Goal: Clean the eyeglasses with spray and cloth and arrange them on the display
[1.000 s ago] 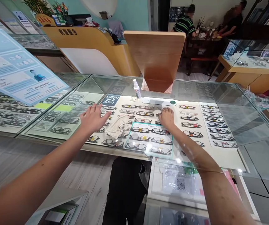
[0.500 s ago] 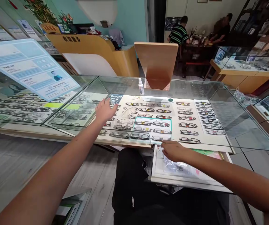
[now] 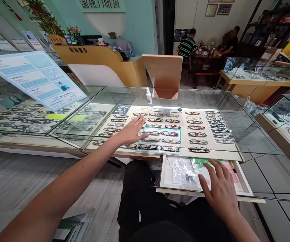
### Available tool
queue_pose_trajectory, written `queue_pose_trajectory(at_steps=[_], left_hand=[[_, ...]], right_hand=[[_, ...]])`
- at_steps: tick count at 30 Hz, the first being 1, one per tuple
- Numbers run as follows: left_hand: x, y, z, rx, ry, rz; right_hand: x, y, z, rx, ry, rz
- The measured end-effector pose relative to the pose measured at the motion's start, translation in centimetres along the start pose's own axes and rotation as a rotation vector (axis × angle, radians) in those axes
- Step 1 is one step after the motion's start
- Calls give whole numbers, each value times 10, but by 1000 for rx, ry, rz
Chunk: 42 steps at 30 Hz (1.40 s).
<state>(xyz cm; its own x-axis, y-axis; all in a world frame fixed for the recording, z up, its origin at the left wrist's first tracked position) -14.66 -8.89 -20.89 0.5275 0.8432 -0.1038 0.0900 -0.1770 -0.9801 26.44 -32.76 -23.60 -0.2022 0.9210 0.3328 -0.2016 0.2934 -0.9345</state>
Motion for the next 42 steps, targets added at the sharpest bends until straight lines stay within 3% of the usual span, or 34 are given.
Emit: queue_pose_trajectory(at_steps=[4, 9, 16, 20, 25, 28, 37, 42], left_hand=[[-26, 3, -6, -6, 50, 18], [-58, 3, -11, 6, 37, -5], [-64, 14, -12, 15, -38, -3], [-66, 2, -10, 21, -21, 22], [-70, 0, -7, 62, -23, 30], [-71, 7, -12, 75, 19, 8], [-70, 15, -60, 68, 115, -14], [-66, 19, -74, 75, 108, -12]], right_hand=[[6, 2, 4, -77, -1, -152], [29, 9, -4, -116, -4, -209], [69, 27, -25, -86, -81, -269], [76, 22, -64, -82, -247, -32], [57, 9, -149, -150, -4, -66], [46, 12, -174, -149, 65, -77], [43, 18, -171, -131, 69, -136], [42, 15, -169, -95, 97, -126]])
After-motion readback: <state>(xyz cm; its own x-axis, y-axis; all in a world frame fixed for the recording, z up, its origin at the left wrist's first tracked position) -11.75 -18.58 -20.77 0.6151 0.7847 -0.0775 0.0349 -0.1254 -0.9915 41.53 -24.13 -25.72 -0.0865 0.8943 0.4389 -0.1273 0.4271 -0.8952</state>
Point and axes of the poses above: each hand's wrist, its own x-axis towards the middle knuckle, its own y-axis out of the palm, z = x × y, the point moved 2 cm from there along x, towards the middle knuckle, and after that the axes turned 6 degrees about z, right-handed, at the moved point
